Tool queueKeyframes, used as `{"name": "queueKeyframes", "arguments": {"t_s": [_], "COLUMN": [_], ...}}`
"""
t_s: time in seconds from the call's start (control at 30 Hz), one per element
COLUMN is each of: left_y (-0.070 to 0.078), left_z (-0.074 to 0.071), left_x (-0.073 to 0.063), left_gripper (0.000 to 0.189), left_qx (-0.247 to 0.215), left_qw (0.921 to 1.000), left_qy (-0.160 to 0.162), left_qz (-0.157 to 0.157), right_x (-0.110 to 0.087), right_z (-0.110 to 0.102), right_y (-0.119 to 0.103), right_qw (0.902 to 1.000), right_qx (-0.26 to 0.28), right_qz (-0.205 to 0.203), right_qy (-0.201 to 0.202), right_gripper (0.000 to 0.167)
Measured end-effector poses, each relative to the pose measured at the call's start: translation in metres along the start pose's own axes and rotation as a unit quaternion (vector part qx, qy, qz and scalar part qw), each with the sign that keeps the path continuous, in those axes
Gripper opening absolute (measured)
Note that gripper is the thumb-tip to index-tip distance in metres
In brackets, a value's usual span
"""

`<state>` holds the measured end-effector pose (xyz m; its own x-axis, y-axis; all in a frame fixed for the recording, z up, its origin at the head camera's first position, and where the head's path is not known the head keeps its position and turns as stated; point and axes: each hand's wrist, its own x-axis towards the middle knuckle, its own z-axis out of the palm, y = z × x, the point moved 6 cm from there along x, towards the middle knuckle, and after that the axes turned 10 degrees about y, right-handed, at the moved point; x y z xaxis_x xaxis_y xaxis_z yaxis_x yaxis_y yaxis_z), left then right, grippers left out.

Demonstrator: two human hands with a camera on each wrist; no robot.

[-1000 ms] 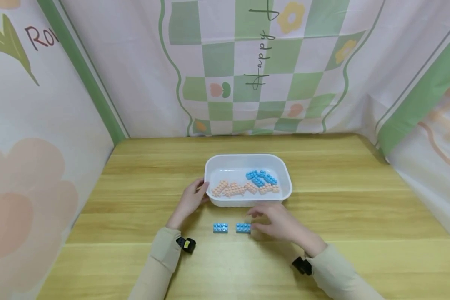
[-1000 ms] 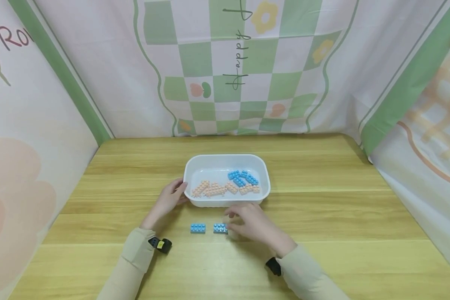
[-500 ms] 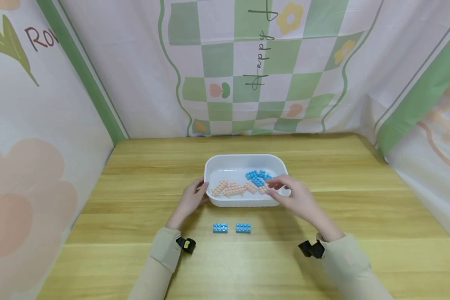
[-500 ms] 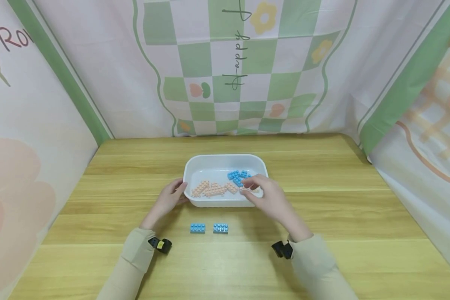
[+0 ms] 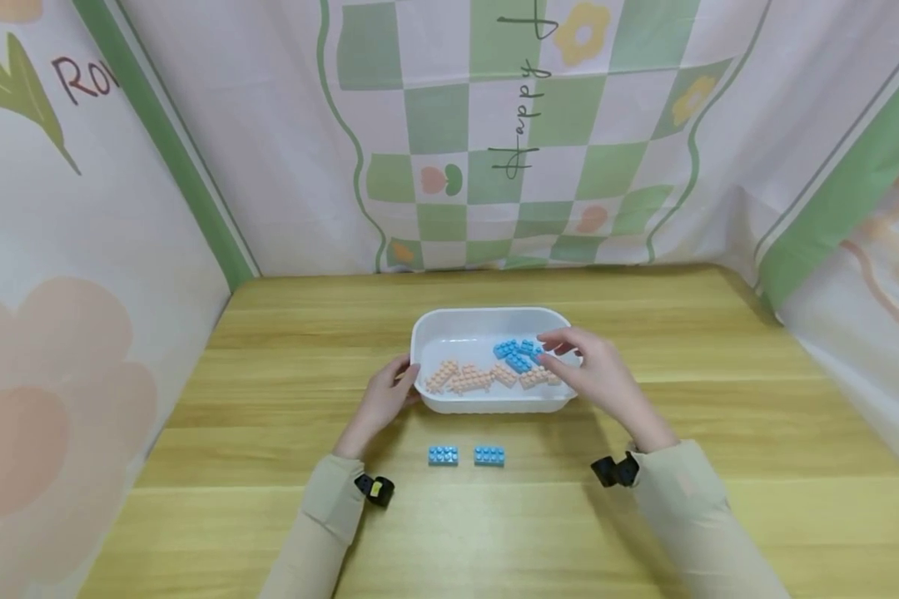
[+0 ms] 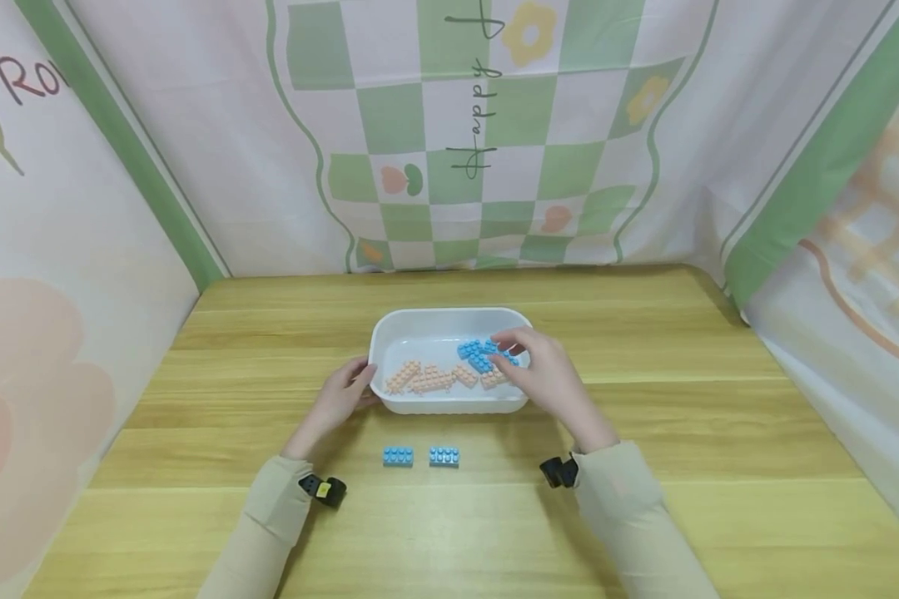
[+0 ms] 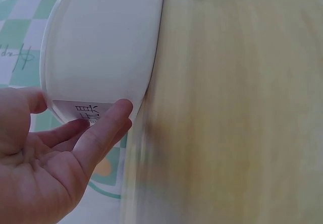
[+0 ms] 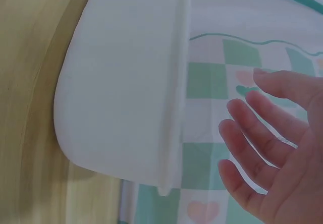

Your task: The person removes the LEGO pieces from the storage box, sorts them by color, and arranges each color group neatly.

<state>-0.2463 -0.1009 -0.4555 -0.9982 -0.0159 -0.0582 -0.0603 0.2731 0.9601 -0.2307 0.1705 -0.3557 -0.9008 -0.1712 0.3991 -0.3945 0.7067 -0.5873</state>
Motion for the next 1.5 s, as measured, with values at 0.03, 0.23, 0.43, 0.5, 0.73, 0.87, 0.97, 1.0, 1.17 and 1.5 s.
{"name": "queueKeyframes", "arguments": {"t_s": [0.03, 0.23, 0.43, 0.5, 0.73, 0.87, 0.97, 1.0, 1.17, 1.5], "left_y": [0.000, 0.000, -0.001, 0.000, 0.001, 0.001, 0.001, 0.000, 0.000, 0.001], "left_z": [0.000, 0.001, 0.000, -0.001, 0.000, 0.000, 0.000, 0.000, 0.000, -0.001], "left_x": [0.000, 0.001, 0.000, 0.000, 0.000, 0.000, 0.000, 0.001, 0.001, 0.000], "left_gripper": [0.045, 0.045, 0.045, 0.046, 0.047, 0.046, 0.045, 0.044, 0.044, 0.045], "left_qx": [-0.001, -0.008, -0.005, -0.005, 0.001, -0.001, -0.008, -0.010, -0.010, -0.014], "left_qw": [1.0000, 1.0000, 1.0000, 1.0000, 0.9999, 0.9998, 0.9999, 0.9999, 0.9999, 0.9999], "left_qy": [0.000, -0.001, -0.003, -0.004, -0.004, 0.000, -0.001, -0.002, -0.001, -0.001], "left_qz": [0.000, -0.001, -0.001, 0.003, 0.015, 0.018, 0.010, 0.006, -0.002, 0.000], "right_x": [0.002, 0.013, 0.017, 0.018, 0.021, 0.023, 0.024, 0.024, 0.025, 0.028], "right_z": [0.002, 0.015, 0.030, 0.034, 0.045, 0.051, 0.055, 0.056, 0.061, 0.066], "right_y": [0.002, 0.018, 0.032, 0.035, 0.039, 0.040, 0.040, 0.040, 0.041, 0.041], "right_qw": [1.0000, 0.9999, 0.9986, 0.9982, 0.9963, 0.9958, 0.9954, 0.9953, 0.9940, 0.9901], "right_qx": [-0.002, -0.007, -0.008, -0.008, -0.028, -0.028, -0.034, -0.040, -0.077, -0.119], "right_qz": [0.002, 0.010, 0.040, 0.046, 0.060, 0.060, 0.060, 0.059, 0.044, 0.038], "right_qy": [-0.002, -0.010, -0.033, -0.037, -0.055, -0.064, -0.066, -0.066, -0.065, -0.065], "right_gripper": [0.028, 0.029, 0.029, 0.029, 0.029, 0.029, 0.029, 0.029, 0.028, 0.031]}}
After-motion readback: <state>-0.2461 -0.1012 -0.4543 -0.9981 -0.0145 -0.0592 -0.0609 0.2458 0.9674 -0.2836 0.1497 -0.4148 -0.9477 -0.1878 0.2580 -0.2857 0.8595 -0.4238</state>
